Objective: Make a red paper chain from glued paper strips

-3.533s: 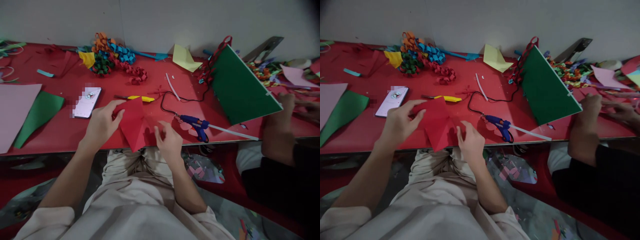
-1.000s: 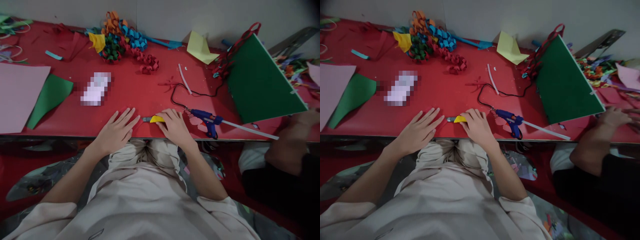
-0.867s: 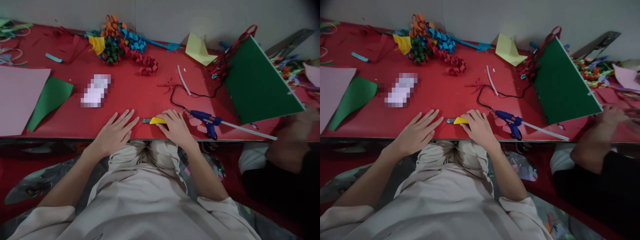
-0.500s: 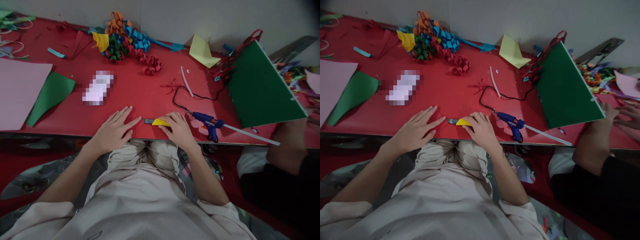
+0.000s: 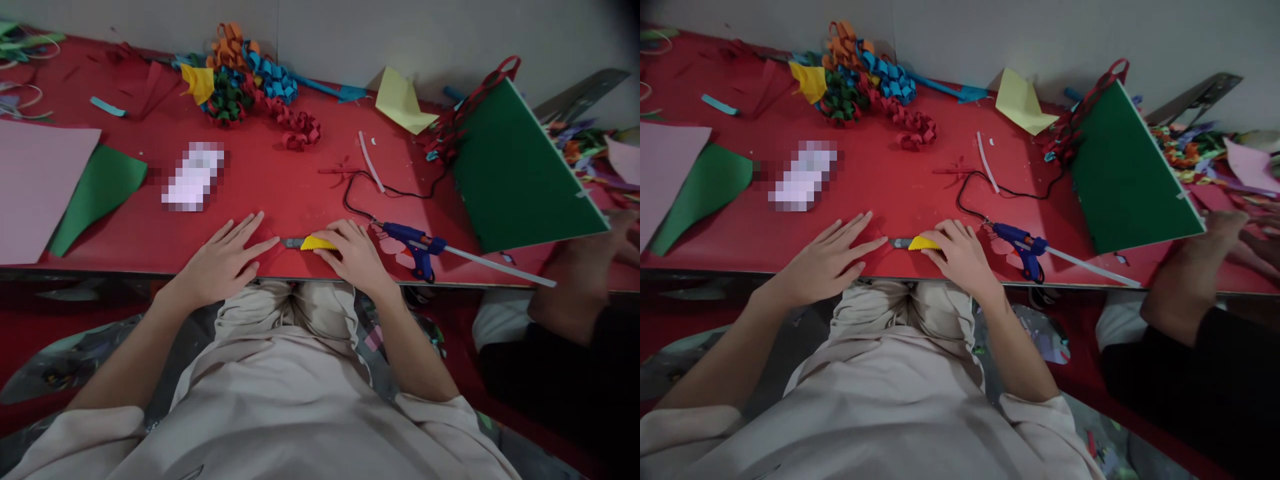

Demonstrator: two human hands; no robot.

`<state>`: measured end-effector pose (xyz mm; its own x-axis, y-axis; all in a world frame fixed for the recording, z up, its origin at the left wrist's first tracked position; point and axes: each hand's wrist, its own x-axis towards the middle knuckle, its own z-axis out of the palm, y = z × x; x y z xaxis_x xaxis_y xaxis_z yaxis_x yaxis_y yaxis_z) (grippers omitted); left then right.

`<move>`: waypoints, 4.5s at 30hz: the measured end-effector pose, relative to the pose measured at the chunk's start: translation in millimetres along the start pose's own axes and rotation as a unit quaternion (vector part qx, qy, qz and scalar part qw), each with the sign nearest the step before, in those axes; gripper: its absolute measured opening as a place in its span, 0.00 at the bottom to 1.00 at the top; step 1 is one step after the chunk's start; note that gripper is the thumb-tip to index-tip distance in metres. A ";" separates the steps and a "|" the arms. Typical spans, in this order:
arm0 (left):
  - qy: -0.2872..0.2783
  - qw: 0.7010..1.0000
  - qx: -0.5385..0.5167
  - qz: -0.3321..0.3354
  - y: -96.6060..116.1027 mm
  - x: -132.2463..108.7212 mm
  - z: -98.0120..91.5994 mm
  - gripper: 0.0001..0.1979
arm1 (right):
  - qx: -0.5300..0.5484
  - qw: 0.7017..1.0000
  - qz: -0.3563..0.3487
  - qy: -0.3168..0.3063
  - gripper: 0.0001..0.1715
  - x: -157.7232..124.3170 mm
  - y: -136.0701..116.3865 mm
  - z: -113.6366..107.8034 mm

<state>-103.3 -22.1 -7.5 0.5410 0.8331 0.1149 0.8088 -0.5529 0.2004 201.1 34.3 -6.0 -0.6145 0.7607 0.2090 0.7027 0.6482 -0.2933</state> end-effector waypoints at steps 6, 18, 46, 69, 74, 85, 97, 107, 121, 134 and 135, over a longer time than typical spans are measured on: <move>0.026 0.999 -0.010 -0.041 3.2 6.2 4.6 0.24 | -0.001 1.000 -0.025 0.007 0.19 -0.9 -1.5 3.4; 0.019 0.993 0.038 -0.111 7.6 5.9 16.7 0.34 | -0.023 0.999 -0.017 0.021 0.19 -1.5 -13.6 8.5; 0.023 0.992 0.050 -0.112 8.3 5.9 17.3 0.34 | -0.053 0.997 0.050 0.017 0.18 36.8 -47.4 24.4; 0.046 0.994 0.047 -0.091 7.5 6.5 17.9 0.34 | -0.086 0.989 0.114 0.043 0.17 78.3 -39.9 30.8; 0.091 0.991 0.038 -0.095 15.0 -20.5 12.2 0.33 | -0.101 0.980 0.150 0.084 0.21 84.8 -34.1 29.0; 0.283 0.953 -0.067 -0.080 13.0 -36.5 22.7 0.12 | 0.022 0.997 -0.034 0.059 0.19 23.2 -73.9 37.9; 0.299 0.939 -0.100 -0.138 20.3 -31.8 16.3 0.13 | -0.001 0.991 -0.066 0.115 0.16 35.0 -66.4 40.0; 0.317 0.930 -0.089 -0.164 21.3 -25.0 5.0 0.23 | 0.176 0.970 -0.015 0.168 0.14 35.8 -71.8 34.5; 0.360 0.725 -0.450 -0.376 5.3 -4.8 6.4 0.33 | 0.009 0.987 0.103 0.122 0.22 61.4 -23.4 19.9; 0.401 0.747 -0.390 -0.360 1.9 5.5 1.0 0.32 | 0.159 0.948 0.118 0.248 0.19 -46.3 -28.0 -2.8; 0.401 0.745 -0.389 -0.364 2.3 6.6 1.8 0.31 | 0.162 0.952 0.117 0.232 0.20 -54.1 -27.6 -3.0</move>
<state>-97.4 -17.8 -8.0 -0.5392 0.8222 0.1825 0.2734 -0.0340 0.9613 216.0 -24.6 -6.4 -0.1775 0.8639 0.4713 0.6070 0.4731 -0.6386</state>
